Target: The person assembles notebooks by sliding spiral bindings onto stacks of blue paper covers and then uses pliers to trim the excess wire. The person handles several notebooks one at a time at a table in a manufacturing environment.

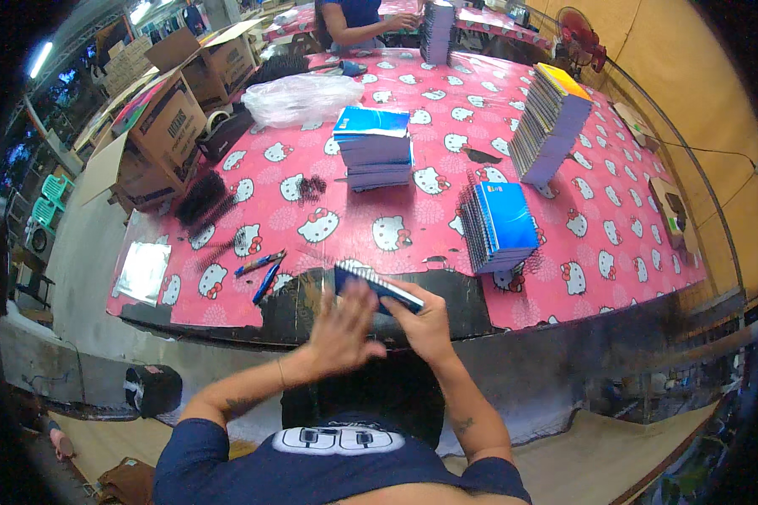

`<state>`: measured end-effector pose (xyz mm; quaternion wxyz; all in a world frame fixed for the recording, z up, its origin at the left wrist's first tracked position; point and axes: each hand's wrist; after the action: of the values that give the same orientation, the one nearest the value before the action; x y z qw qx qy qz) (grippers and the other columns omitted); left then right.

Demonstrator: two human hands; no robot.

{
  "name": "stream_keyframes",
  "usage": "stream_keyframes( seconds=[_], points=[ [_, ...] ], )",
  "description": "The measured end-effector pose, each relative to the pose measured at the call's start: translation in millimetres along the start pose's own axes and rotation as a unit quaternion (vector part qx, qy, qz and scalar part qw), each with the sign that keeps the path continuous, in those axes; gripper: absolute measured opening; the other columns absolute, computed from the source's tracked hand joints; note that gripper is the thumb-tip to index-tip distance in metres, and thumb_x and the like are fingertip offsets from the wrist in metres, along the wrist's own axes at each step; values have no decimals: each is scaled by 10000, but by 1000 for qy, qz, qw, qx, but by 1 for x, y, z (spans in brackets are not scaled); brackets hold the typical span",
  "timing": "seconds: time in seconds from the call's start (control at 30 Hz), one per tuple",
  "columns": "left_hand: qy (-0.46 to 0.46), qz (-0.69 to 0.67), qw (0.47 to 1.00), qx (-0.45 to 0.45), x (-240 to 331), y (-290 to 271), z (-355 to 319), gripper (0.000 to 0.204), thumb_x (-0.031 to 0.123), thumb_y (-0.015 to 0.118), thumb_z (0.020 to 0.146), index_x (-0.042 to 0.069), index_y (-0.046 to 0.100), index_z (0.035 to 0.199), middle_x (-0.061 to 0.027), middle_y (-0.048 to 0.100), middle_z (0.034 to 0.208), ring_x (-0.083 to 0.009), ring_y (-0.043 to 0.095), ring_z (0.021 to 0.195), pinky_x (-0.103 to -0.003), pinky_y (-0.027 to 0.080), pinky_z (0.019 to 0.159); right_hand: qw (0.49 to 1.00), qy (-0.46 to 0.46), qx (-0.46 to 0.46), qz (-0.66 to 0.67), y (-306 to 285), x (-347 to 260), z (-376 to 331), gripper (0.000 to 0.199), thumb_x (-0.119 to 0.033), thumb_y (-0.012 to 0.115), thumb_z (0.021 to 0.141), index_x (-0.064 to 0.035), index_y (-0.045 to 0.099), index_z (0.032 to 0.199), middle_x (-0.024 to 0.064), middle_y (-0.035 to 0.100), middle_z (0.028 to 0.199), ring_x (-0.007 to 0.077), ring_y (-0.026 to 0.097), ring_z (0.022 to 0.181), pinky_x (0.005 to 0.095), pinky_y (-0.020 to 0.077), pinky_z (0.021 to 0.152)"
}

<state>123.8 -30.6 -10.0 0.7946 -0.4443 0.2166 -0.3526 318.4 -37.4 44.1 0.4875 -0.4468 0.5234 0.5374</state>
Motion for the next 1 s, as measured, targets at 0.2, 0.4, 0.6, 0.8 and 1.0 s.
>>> stream_keyframes(
  seconds=[0.2,0.4,0.6,0.8,1.0],
  points=[
    [-21,54,998,0,-18,-5,47,955,663,447,951,-32,224,1568,-223,155,1662,-371,68,1561,-641,14,1205,996,-32,-60,-55,-10,19,7,352,44,667,903,-1,691,1252,70,732,1130,100,648,1001,263,522,908],
    [-20,54,998,-32,-6,5,44,944,664,461,950,-35,275,1557,-252,176,1650,-383,103,1555,-636,-16,1202,994,-24,-81,-71,-21,62,8,356,-30,715,844,7,706,1198,113,748,1085,140,672,992,305,528,906],
    [-19,13,997,-77,15,2,31,892,631,411,985,-30,261,1565,-224,194,1655,-372,93,1560,-618,-33,1207,985,-33,-106,-130,-30,57,11,351,-54,726,832,21,709,1175,148,759,1027,151,693,953,323,535,861],
    [-2,-130,991,-8,31,-4,15,842,554,471,991,-50,290,1549,-245,248,1630,-395,144,1548,-599,27,1216,988,-16,-87,-126,-24,61,5,292,-74,694,886,32,707,1157,153,765,1013,137,691,939,313,544,832],
    [-16,-150,988,28,-6,-16,59,510,313,662,942,21,563,1347,-170,593,1346,-333,533,1298,-578,186,1195,988,-12,-75,-138,-20,54,9,259,-72,700,896,7,699,1143,146,752,955,89,636,853,312,532,764]
  ],
)
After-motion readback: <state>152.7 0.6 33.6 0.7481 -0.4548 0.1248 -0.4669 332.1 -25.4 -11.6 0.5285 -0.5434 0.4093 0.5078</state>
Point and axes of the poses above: each hand's wrist, its own z-axis towards the middle knuckle, its own y-axis out of the palm, x = y × z
